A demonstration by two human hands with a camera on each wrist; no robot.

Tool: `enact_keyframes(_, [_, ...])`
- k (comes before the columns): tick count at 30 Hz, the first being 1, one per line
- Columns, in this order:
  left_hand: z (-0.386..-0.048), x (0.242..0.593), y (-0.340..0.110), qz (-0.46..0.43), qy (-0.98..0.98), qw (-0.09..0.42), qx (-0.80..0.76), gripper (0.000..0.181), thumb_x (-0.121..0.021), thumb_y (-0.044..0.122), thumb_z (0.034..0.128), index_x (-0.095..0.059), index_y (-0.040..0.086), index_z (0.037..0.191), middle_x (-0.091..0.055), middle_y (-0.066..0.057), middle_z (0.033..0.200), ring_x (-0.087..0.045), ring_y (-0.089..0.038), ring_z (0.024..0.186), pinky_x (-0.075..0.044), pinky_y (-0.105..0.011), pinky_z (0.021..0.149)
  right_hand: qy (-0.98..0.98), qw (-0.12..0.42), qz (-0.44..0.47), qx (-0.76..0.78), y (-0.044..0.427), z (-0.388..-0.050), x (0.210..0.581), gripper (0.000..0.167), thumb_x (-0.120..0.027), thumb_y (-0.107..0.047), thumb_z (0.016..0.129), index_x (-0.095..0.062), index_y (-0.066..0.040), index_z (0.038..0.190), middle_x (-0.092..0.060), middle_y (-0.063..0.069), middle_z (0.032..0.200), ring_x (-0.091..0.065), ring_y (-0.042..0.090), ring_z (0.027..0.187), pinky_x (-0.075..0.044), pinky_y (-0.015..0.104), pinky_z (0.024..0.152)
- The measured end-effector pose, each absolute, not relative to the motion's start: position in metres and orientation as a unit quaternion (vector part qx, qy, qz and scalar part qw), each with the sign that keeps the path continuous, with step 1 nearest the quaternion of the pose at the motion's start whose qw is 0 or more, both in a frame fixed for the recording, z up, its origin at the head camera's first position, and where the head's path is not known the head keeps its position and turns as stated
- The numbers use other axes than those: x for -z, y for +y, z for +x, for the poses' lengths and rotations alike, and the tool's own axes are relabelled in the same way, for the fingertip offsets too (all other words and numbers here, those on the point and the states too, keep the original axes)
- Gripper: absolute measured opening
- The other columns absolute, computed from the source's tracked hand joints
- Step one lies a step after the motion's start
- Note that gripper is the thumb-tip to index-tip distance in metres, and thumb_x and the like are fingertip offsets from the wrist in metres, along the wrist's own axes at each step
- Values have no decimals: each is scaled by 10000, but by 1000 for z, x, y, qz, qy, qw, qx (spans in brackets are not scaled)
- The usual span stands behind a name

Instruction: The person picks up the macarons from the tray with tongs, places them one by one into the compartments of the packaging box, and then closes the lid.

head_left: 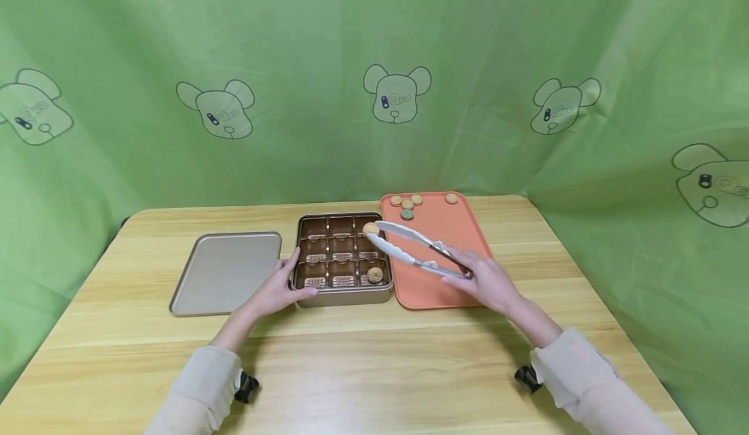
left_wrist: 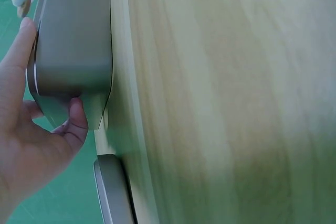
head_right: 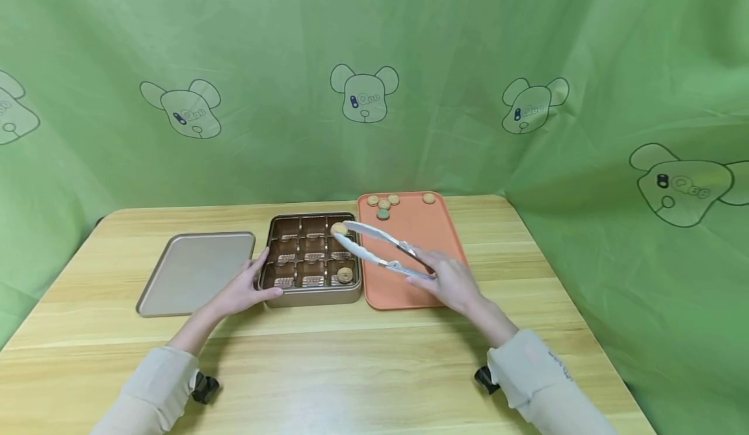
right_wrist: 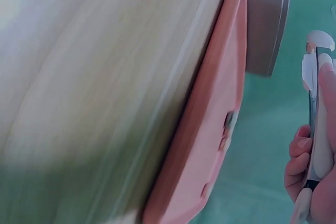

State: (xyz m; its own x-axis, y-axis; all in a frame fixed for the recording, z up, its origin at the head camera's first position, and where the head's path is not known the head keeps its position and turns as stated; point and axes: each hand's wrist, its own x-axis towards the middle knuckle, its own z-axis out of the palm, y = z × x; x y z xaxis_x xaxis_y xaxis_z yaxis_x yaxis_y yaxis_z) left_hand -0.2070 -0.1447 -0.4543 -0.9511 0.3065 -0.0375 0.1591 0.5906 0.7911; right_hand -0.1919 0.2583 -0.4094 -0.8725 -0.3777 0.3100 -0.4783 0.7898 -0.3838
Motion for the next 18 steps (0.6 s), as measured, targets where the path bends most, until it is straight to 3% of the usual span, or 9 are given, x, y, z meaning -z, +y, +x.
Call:
enact_keyframes(11, [-207, 454, -145, 129, 885, 86, -439, 1036, -736, 361, 741, -60, 56, 1464, -246, -360, 1330, -414, -473, 1140, -321, -569, 1008, -937, 64, 269, -214, 243, -181, 403, 607, -718, -335, 767, -528, -90, 1290, -407, -78, 661, -341, 61, 558, -311, 185, 471])
enact_keyframes(18, [-207, 454, -145, 132, 886, 86, -437, 1030, -731, 358, 746, -59, 52, 1464, -240, -365, 1335, -408, -482, 1144, -320, -574, 1006, -931, 68, 298, -198, 237, -180, 404, 575, -744, -314, 737, -577, -87, 1237, -397, -107, 649, -350, 36, 561, -308, 169, 463])
